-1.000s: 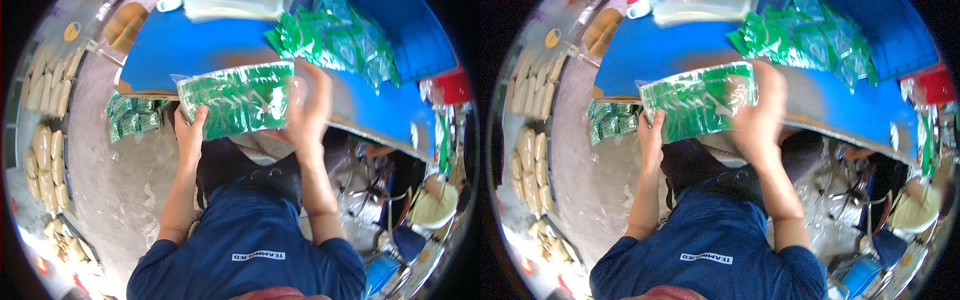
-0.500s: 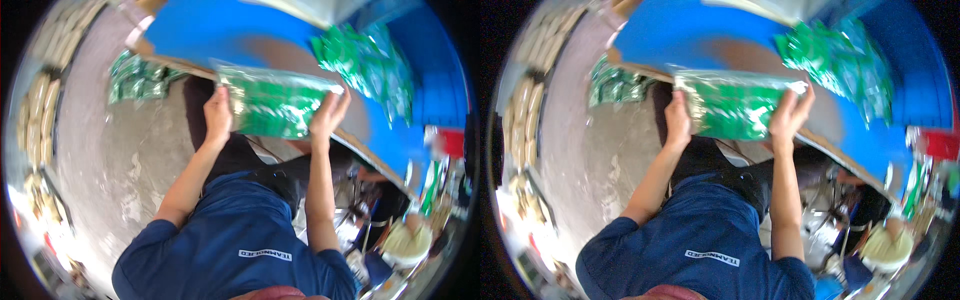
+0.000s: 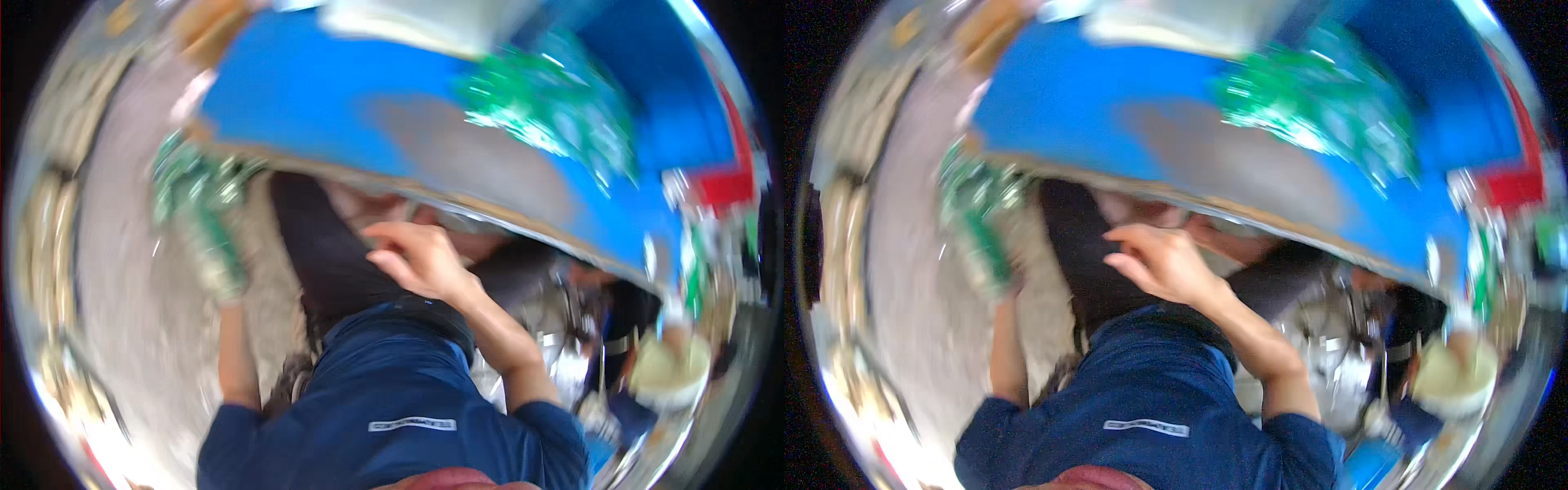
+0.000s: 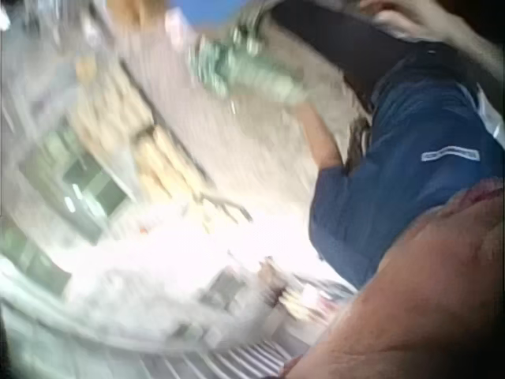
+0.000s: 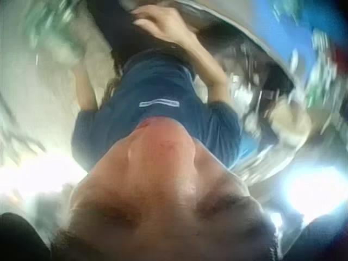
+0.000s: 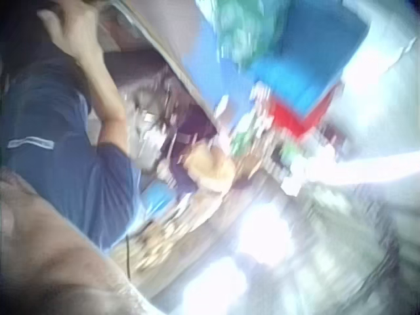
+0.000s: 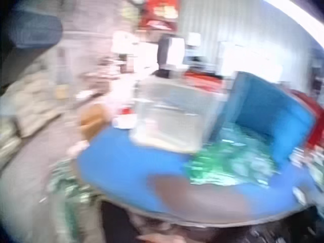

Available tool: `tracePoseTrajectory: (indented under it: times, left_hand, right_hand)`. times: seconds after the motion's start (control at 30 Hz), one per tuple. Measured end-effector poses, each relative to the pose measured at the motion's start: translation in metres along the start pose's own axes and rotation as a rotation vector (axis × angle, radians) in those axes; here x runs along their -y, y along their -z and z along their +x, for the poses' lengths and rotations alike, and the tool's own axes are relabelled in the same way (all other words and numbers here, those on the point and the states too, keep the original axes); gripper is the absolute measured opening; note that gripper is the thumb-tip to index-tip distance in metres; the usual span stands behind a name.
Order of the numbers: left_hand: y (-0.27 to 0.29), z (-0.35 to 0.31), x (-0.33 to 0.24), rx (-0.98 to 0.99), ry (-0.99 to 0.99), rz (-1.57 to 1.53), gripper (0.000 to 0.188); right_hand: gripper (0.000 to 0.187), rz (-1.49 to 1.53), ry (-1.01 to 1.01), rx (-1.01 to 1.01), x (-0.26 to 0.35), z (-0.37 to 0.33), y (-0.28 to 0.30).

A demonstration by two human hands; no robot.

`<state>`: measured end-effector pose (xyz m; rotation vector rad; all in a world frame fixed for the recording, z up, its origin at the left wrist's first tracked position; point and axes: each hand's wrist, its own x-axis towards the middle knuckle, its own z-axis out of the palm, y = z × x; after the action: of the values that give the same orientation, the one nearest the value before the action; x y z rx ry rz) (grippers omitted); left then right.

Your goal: Packing several small green plastic bags into a larger clear plastic bag for distribution or storage.

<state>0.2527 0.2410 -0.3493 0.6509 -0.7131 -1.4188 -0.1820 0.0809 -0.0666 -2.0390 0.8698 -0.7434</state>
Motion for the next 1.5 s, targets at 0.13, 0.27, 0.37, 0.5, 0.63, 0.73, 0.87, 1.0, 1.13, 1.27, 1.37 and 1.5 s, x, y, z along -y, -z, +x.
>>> tracePoseTrajectory:
  times: [0.13,0.27,0.37,0.5,0.63,0.73,0.87,1.0,1.13,1.27,1.37,1.5]
  left_hand:
    - [0.207,-0.01,-0.152,-0.794,-0.009,-0.748,0.054]
    - [0.132,0.153,-0.11,-1.337,0.09,-0.459,0.066]
    - [0.053,0.163,-0.134,-1.331,0.0,-0.262,0.07]
    - [-0.047,0.166,-0.122,-0.937,-0.129,0.194,0.069]
    - [-0.17,0.174,-0.084,-0.664,-0.141,0.402,0.051]
    - [-0.25,0.157,-0.047,-0.503,-0.186,0.505,0.041]
    - [-0.322,0.144,0.015,-0.184,-0.015,0.434,0.028]
    - [-0.369,0.14,0.035,0.018,0.265,0.456,0.017]
    - [-0.375,0.142,0.039,-0.02,0.265,0.443,0.016]
    - [-0.368,0.136,0.042,-0.106,0.228,0.315,0.041]
    - [-0.409,0.136,0.024,-0.138,-0.127,0.194,0.053]
    - [-0.385,0.149,0.026,-0.269,0.065,0.14,0.049]
  right_hand:
    - [0.033,-0.09,0.004,-0.215,-0.019,-0.013,0.058]
    - [0.059,-0.501,-0.103,-0.526,-0.092,-0.007,0.152]
    - [0.089,-0.738,-0.231,-0.611,-0.161,0.016,0.223]
    - [0.095,-0.895,-0.362,-0.477,-0.198,0.047,0.27]
    - [0.102,-0.919,-0.5,-0.37,-0.224,0.064,0.25]
    - [0.096,-0.927,-0.569,-0.377,-0.195,0.069,0.209]
    - [0.098,-0.941,-0.534,-0.424,-0.174,0.041,0.184]
    - [0.102,-0.971,-0.141,-0.381,-0.132,0.034,0.158]
    - [0.091,-0.851,-0.027,-0.047,-0.08,0.004,0.098]
    - [0.046,-0.538,0.256,-0.067,-0.069,-0.027,0.071]
    - [0.021,0.475,-0.326,-0.251,-0.02,-0.015,0.054]
    - [0.047,-0.144,-0.119,-0.208,-0.045,0.025,0.065]
